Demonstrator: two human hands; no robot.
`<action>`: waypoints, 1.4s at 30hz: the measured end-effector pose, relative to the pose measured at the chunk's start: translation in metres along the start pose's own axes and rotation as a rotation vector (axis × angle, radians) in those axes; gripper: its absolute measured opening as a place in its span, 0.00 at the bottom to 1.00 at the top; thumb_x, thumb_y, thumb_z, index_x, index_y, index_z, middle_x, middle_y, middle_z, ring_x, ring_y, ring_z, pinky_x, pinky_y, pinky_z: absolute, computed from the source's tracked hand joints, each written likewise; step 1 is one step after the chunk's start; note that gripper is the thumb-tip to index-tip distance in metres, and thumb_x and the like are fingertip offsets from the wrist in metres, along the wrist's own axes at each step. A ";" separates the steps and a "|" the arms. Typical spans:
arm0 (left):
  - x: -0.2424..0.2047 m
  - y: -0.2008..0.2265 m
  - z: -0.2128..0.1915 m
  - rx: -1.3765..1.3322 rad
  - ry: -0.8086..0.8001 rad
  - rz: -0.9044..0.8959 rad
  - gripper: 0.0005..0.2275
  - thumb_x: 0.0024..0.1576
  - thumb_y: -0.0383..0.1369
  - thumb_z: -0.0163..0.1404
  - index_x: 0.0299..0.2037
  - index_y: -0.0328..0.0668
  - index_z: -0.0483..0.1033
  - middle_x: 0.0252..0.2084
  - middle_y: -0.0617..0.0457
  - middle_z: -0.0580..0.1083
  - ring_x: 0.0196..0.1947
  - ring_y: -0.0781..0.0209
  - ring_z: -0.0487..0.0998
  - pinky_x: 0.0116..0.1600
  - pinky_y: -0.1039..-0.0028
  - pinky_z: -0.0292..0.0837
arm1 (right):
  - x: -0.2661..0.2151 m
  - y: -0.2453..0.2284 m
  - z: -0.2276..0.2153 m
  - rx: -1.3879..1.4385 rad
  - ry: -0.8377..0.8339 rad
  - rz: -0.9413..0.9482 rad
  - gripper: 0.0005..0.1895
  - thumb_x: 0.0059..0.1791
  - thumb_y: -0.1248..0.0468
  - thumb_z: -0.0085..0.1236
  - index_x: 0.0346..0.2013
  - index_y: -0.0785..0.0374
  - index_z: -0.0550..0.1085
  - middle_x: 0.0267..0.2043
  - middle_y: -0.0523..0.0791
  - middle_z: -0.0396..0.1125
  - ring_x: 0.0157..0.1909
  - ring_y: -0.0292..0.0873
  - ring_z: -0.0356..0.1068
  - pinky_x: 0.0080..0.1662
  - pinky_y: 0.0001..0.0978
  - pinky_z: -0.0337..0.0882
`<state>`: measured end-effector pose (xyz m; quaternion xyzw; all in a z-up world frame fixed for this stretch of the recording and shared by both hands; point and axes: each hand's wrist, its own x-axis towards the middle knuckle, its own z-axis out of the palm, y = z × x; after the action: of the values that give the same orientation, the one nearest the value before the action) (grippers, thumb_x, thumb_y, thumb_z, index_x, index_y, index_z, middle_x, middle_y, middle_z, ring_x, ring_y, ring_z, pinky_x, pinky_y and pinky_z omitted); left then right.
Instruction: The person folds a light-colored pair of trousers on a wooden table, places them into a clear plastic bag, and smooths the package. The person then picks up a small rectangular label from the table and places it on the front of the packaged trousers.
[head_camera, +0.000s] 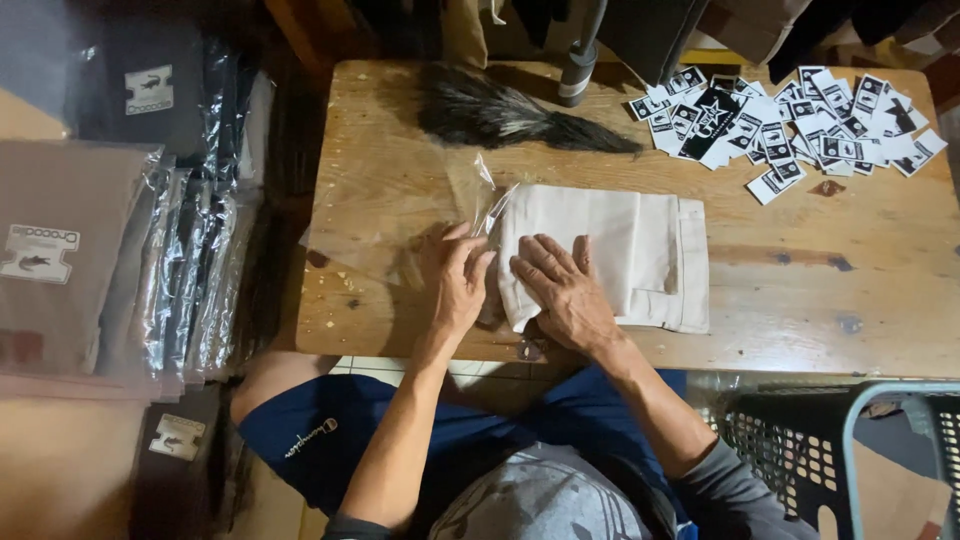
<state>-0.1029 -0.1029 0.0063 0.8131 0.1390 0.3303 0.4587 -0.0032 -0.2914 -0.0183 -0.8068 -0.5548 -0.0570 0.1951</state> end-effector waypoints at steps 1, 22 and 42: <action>-0.002 -0.009 0.003 0.015 0.024 0.013 0.09 0.63 0.34 0.55 0.47 0.39 0.75 0.60 0.39 0.70 0.61 0.39 0.72 0.63 0.56 0.67 | 0.002 0.000 0.002 0.000 -0.025 0.035 0.49 0.29 0.64 0.51 0.68 0.49 0.67 0.73 0.46 0.58 0.74 0.55 0.55 0.69 0.71 0.41; -0.030 -0.010 -0.048 0.128 -0.300 0.135 0.04 0.54 0.28 0.61 0.37 0.40 0.82 0.52 0.46 0.75 0.63 0.41 0.70 0.67 0.54 0.64 | 0.013 -0.023 -0.028 0.183 -0.013 0.002 0.19 0.46 0.36 0.59 0.43 0.39 0.79 0.73 0.47 0.58 0.75 0.56 0.54 0.71 0.66 0.34; -0.039 -0.004 -0.063 0.176 -0.374 0.167 0.07 0.53 0.34 0.62 0.36 0.45 0.79 0.59 0.49 0.74 0.69 0.43 0.65 0.73 0.51 0.52 | 0.020 -0.042 -0.021 0.243 0.056 0.189 0.18 0.43 0.44 0.67 0.35 0.51 0.73 0.69 0.49 0.59 0.74 0.57 0.57 0.67 0.77 0.38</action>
<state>-0.1733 -0.0800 0.0103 0.9058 0.0118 0.1973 0.3749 -0.0313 -0.2687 0.0175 -0.8241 -0.4734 0.0067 0.3111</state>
